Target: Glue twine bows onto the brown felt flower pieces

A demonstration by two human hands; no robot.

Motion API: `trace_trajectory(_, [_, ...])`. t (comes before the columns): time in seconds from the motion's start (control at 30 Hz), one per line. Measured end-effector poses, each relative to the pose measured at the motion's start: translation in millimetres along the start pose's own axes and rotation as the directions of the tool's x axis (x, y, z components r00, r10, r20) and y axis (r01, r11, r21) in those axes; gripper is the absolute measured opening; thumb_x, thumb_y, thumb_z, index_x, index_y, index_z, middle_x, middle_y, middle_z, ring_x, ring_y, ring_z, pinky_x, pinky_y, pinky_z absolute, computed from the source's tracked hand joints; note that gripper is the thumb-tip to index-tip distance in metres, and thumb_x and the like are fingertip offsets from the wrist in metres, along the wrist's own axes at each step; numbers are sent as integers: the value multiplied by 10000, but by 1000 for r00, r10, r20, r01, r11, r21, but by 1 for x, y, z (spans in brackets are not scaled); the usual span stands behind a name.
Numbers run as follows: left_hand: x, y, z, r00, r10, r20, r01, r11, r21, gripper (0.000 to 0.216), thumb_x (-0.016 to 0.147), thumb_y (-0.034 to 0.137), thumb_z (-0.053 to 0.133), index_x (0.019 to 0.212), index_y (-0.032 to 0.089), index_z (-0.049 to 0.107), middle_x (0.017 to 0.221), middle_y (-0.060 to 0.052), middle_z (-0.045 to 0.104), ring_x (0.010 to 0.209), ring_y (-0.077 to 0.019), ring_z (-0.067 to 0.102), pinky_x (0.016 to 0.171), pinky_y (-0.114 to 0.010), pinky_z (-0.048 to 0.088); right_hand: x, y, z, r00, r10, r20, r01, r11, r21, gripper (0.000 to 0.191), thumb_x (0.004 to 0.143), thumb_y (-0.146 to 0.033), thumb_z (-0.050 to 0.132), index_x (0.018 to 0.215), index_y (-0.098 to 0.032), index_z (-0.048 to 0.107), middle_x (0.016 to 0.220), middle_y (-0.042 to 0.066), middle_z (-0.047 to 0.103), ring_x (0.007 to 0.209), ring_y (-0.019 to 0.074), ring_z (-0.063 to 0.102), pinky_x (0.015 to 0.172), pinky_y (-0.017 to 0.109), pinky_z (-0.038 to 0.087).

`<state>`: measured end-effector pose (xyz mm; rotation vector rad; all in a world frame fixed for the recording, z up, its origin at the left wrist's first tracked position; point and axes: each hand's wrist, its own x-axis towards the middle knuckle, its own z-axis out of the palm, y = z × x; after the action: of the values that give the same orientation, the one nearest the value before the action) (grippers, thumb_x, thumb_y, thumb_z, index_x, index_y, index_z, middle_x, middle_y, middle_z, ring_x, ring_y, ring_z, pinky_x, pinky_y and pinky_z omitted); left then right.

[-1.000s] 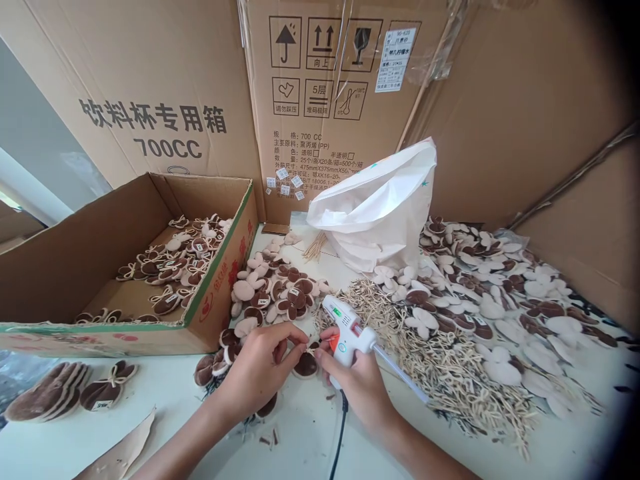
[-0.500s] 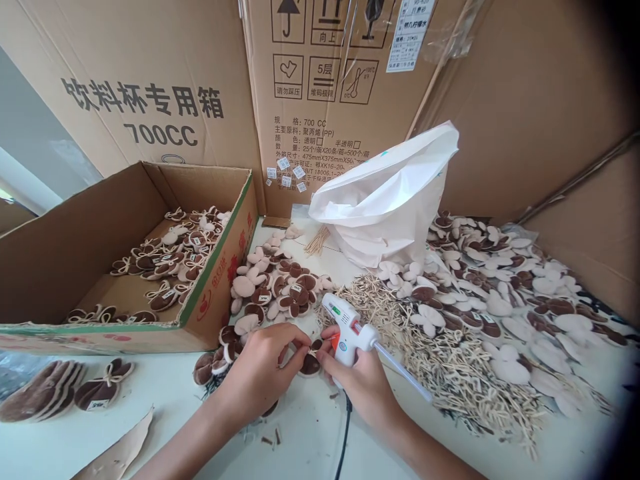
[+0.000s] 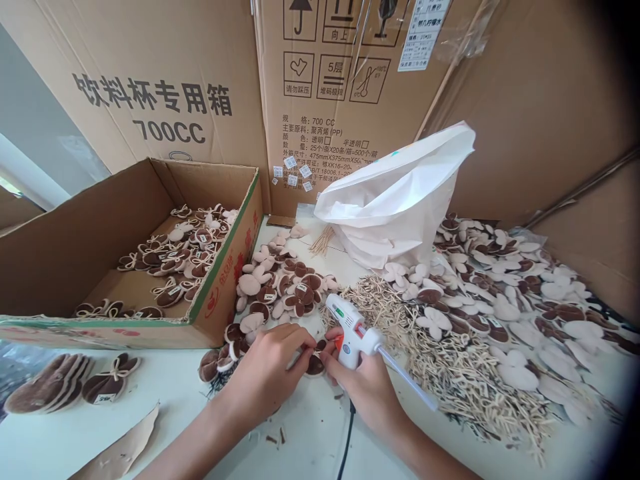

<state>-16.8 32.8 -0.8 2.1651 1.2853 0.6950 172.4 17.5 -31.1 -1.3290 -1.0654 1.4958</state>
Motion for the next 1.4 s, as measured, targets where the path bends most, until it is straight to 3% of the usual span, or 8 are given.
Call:
trace_trajectory(0.23, [-1,4,-9,996,85,9,-85,986,142,146,967,162,561,1055,232,654,1002,-46,674,898,-219,631,738,-320,446,-4,-7,2,996,-48,-79,53,997,54,345,869,-468,791,1019,-226,598,739,-33,625,574,135,570,548,277,489])
trace_trajectory(0.43, [-2,-1,-11,978,199,68,-208,961,182,260,913,49,531,1053,226,662,1037,-53,674,930,-227,628,770,-337,480,-13,-11,-2,987,-98,-131,105,994,41,342,899,-524,744,987,-223,609,715,-35,589,548,125,547,511,254,458])
trace_trajectory(0.77, [-1,-4,-11,932,338,129,-361,890,277,148,985,167,540,1017,198,681,945,-56,679,808,-230,578,678,-357,463,-17,-10,-5,979,-147,-143,159,984,75,296,943,-510,693,960,-228,605,742,-37,595,499,98,553,457,223,425])
trace_trajectory(0.97, [-1,-7,-9,918,356,174,-395,855,335,168,1017,286,558,918,194,657,897,-53,644,782,-230,558,654,-364,440,-15,-9,-6,984,-126,-129,134,989,59,321,939,-530,688,964,-222,601,731,-40,598,501,100,562,457,222,435])
trace_trajectory(1.4, [-3,-7,-8,919,314,240,-385,848,363,193,1037,289,548,889,188,621,908,-42,637,782,-224,599,651,-359,454,-13,-6,-4,985,-107,-134,116,991,61,336,927,-544,695,952,-223,600,722,-40,602,491,104,561,438,218,446])
